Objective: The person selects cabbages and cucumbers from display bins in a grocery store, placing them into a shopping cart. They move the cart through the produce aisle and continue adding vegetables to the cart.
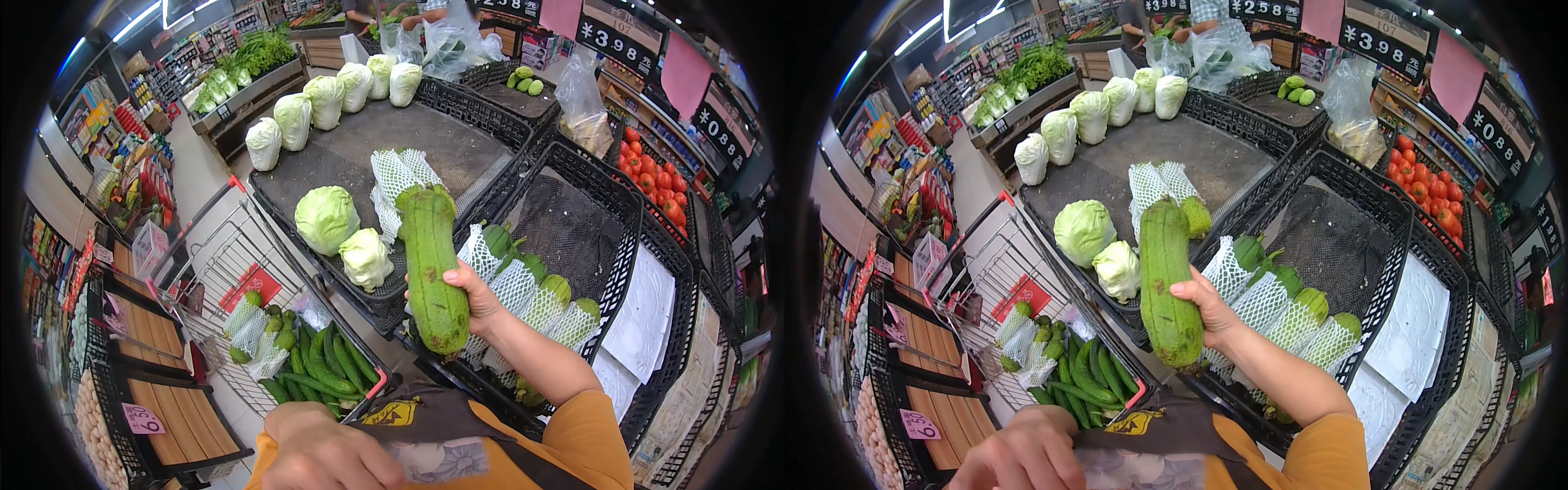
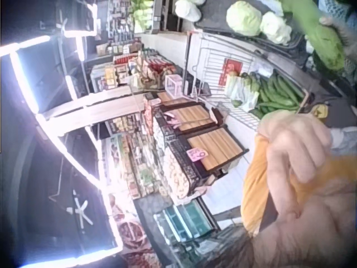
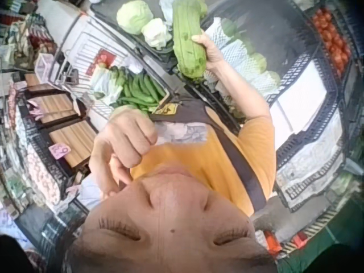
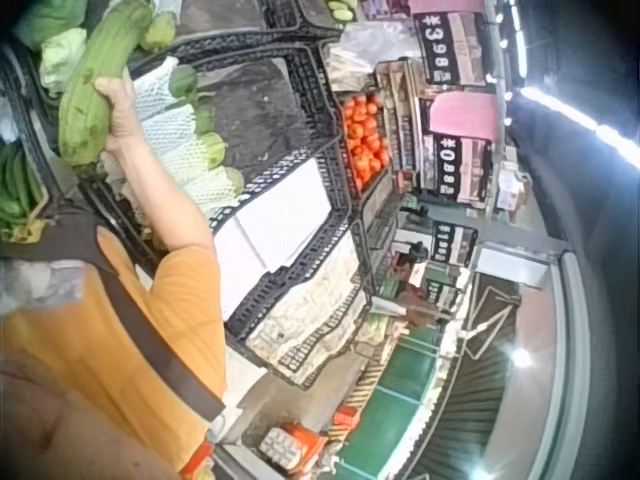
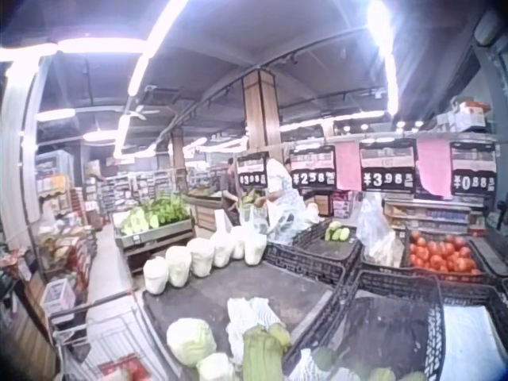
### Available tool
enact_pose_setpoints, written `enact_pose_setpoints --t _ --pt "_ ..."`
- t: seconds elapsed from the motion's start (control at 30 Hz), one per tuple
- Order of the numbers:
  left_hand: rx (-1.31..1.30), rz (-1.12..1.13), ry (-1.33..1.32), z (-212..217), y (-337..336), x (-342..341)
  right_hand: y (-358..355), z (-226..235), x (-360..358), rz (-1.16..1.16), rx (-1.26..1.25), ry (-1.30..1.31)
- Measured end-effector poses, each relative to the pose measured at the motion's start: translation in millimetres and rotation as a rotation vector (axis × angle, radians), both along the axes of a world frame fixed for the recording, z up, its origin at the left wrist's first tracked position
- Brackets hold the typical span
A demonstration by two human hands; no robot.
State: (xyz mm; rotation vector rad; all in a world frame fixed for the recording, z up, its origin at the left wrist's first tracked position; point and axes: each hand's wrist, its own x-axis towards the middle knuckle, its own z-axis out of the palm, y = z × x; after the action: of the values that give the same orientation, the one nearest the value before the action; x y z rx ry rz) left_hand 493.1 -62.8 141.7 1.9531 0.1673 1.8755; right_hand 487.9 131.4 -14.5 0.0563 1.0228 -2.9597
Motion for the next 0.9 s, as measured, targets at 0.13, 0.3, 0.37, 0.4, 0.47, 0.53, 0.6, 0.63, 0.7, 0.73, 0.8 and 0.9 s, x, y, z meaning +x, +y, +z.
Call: enact_pose_setpoints --t 0.13,0.3,0.37,0.4,0.47,0.53,0.6,0.63,0.7,0.73,0.8,0.9 --pt "-0.048 -0.053 0.079 -9 -5 -4 10 2 0 -0.136 0.085 -0.01" --pt "-0.036 -0.074 0.072 -14 -9 -13 59 17 -27 -0.297 0.221 -0.008" --pt "-0.033 -0.071 0.052 -13 -12 -16 89 22 -51 -0.381 0.278 -0.045" --pt "-0.041 -0.072 0.014 -13 -12 -16 103 25 -65 -0.419 0.301 -0.051" --pt "-0.057 -0.07 -0.065 -13 -12 -15 123 36 -93 -0.508 0.496 -0.015" --pt "-0.07 -0.076 -0.048 -15 -12 -18 149 28 -127 -0.612 0.538 -0.04" --pt "-0.088 -0.066 -0.025 -17 -12 -24 174 11 -162 -0.722 0.578 -0.079" --pt "-0.097 -0.058 -0.01 -18 -13 -29 185 4 -175 -0.773 0.624 -0.118" --pt "-0.121 -0.033 0.033 -17 -15 -39 213 -24 -204 -0.873 0.825 -0.203" --pt "-0.128 -0.012 0.055 -21 -19 -45 216 -30 -217 -0.925 0.965 -0.279" --pt "-0.196 0.121 0.086 -41 -34 -56 215 -45 -234 -0.915 1.169 -0.391" --pt "-0.51 0.515 -0.209 -73 -67 -67 235 -80 -246 -0.937 1.347 -0.406"
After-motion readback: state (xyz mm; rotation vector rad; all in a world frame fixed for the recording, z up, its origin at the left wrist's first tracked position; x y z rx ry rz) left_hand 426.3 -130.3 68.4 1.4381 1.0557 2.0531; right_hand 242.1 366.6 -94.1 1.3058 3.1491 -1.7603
